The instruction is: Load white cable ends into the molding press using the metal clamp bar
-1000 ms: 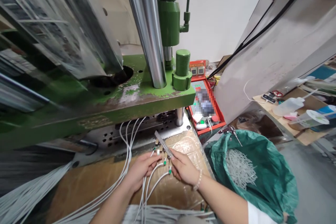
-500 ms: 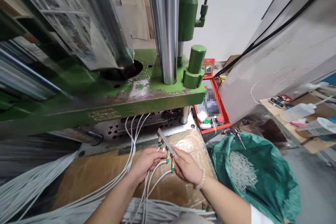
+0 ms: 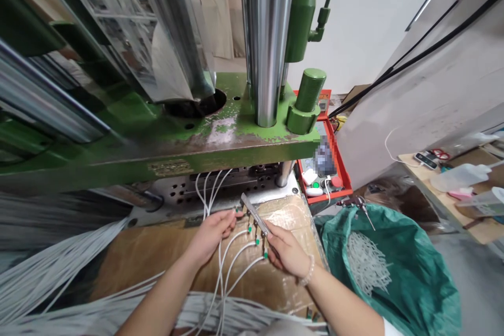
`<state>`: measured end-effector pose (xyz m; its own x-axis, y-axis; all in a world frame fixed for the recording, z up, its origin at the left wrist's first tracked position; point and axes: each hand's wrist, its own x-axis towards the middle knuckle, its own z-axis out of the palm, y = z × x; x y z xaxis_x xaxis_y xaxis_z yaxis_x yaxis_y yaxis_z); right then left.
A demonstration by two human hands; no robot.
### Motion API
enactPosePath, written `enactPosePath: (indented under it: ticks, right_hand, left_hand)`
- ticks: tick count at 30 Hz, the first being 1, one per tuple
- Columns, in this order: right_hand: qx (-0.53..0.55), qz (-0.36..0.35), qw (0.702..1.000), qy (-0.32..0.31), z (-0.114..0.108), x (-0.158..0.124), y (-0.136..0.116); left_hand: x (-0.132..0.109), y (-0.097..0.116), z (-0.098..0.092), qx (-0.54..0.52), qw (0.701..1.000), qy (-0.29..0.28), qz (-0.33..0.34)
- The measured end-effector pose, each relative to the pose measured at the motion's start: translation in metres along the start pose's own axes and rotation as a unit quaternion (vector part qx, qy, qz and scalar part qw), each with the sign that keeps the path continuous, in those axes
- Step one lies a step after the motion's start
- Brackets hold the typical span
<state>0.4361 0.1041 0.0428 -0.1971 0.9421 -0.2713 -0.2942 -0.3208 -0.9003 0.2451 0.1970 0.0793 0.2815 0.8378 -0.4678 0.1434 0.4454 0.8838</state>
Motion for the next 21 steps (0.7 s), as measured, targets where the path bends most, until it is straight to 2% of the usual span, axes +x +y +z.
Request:
enactPosePath:
  ticks: [3,8,14,16,18,19,21]
  right_hand:
    - [-0.012,0.003,1.0,0.003,0.001,-0.001,-0.002]
    - [-0.026,-0.007,1.0,-0.007,-0.001,-0.002,-0.001]
    - [-0.158,-0.07,0.985,0.006,-0.002,0.0,0.003]
    - [-0.179,-0.06,0.982,-0.003,0.001,-0.001,0.0]
    - [-0.222,-0.047,0.974,-0.019,0.002,-0.006,-0.008]
    - [-0.262,-0.053,0.963,-0.031,0.001,-0.01,-0.014]
    - [-0.368,-0.093,0.923,-0.058,-0.009,-0.019,-0.032]
  left_hand:
    - [0.0,0.0,0.003,0.074,0.997,-0.039,-0.007]
    - [0.004,0.005,0.008,0.115,0.992,-0.049,0.006]
    - [0.007,0.005,0.009,0.164,0.985,-0.05,0.02]
    - [0.007,0.005,0.01,0.193,0.98,-0.047,0.034]
    - [0.005,0.006,0.008,0.228,0.971,-0.028,0.064]
    - [0.004,0.007,0.005,0.264,0.959,-0.002,0.102]
    - [0.0,0.007,-0.009,0.367,0.904,0.083,0.202]
